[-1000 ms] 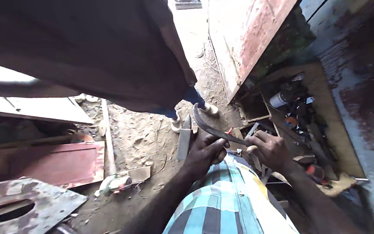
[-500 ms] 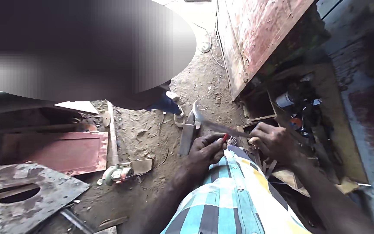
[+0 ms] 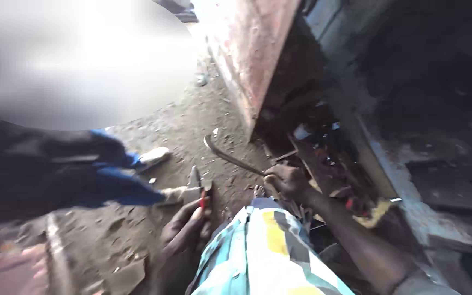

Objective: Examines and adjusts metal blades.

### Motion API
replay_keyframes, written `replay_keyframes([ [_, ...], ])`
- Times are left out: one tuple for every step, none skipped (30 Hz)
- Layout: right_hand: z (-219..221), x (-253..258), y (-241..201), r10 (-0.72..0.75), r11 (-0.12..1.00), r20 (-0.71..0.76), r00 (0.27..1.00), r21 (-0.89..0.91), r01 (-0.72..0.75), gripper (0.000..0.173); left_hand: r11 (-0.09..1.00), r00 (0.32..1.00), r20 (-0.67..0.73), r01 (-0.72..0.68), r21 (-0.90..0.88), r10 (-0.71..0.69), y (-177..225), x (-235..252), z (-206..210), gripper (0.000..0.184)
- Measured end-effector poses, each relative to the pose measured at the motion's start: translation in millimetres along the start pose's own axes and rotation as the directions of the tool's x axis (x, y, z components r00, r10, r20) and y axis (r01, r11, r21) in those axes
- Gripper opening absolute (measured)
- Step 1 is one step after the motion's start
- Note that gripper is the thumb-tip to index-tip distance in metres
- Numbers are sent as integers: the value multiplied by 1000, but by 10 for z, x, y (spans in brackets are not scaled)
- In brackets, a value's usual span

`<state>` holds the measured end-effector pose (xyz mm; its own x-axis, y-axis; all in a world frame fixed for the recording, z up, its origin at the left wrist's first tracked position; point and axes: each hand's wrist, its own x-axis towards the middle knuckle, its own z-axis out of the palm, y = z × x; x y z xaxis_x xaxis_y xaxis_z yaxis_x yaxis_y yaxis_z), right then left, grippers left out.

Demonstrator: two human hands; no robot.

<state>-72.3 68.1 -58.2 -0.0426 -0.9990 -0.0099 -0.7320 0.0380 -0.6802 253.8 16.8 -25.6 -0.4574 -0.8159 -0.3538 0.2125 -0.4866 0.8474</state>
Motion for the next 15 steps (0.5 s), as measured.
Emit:
replay_keyframes([
  [71, -74, 73, 89, 993, 35, 995, 71, -91, 36, 1000, 1000, -4, 6, -1, -6, -16, 26, -33, 31],
  [114, -164, 121, 169, 975, 77, 983, 135, -178, 34, 1000, 1000, -4, 7, -3, -7, -32, 48, -65, 31],
  [127, -260, 132, 249, 944, 117, 961, 190, -268, 31, 1000, 1000, -2, 6, 2, -6, -42, 75, -88, 30],
  [153, -341, 182, 343, 894, 179, 922, 239, -379, 29, 1000, 1000, 10, 2, 9, -2, -44, 104, -109, 30],
  [218, -418, 284, 428, 822, 243, 871, 295, -487, 29, 1000, 1000, 27, -3, 10, 2, -41, 135, -127, 29],
  [280, -495, 379, 500, 720, 297, 814, 380, -581, 32, 1000, 999, 42, -1, 3, 0, -26, 172, -133, 29],
  [320, -576, 453, 549, 599, 343, 762, 475, -645, 35, 1000, 999, 53, 8, -9, -8, -9, 216, -131, 29],
  [335, -650, 508, 582, 488, 368, 725, 556, -673, 37, 1000, 998, 67, 12, -8, -11, 5, 262, -122, 29],
  [332, -717, 537, 603, 396, 374, 705, 626, -671, 38, 1000, 997, 77, 13, 4, -13, 21, 300, -111, 29],
  [327, -772, 560, 616, 339, 358, 701, 683, -647, 37, 1000, 997, 76, 13, 15, -14, 39, 332, -98, 29],
  [313, -816, 587, 625, 304, 335, 705, 727, -616, 36, 1000, 998, 68, 9, 18, -11, 48, 363, -82, 30],
  [288, -850, 608, 630, 275, 311, 711, 768, -579, 35, 1000, 998, 59, 7, 19, -8, 53, 394, -62, 31],
  [256, -874, 617, 637, 244, 285, 717, 807, -538, 34, 1000, 999, 54, 8, 17, -9, 58, 427, -41, 31],
  [224, -896, 622, 645, 213, 271, 715, 835, -508, 34, 1000, 998, 54, 10, 22, -11, 64, 457, -18, 31],
  [201, -915, 626, 656, 181, 262, 708, 856, -484, 35, 999, 998, 54, 14, 33, -16, 72, 479, 3, 31],
])
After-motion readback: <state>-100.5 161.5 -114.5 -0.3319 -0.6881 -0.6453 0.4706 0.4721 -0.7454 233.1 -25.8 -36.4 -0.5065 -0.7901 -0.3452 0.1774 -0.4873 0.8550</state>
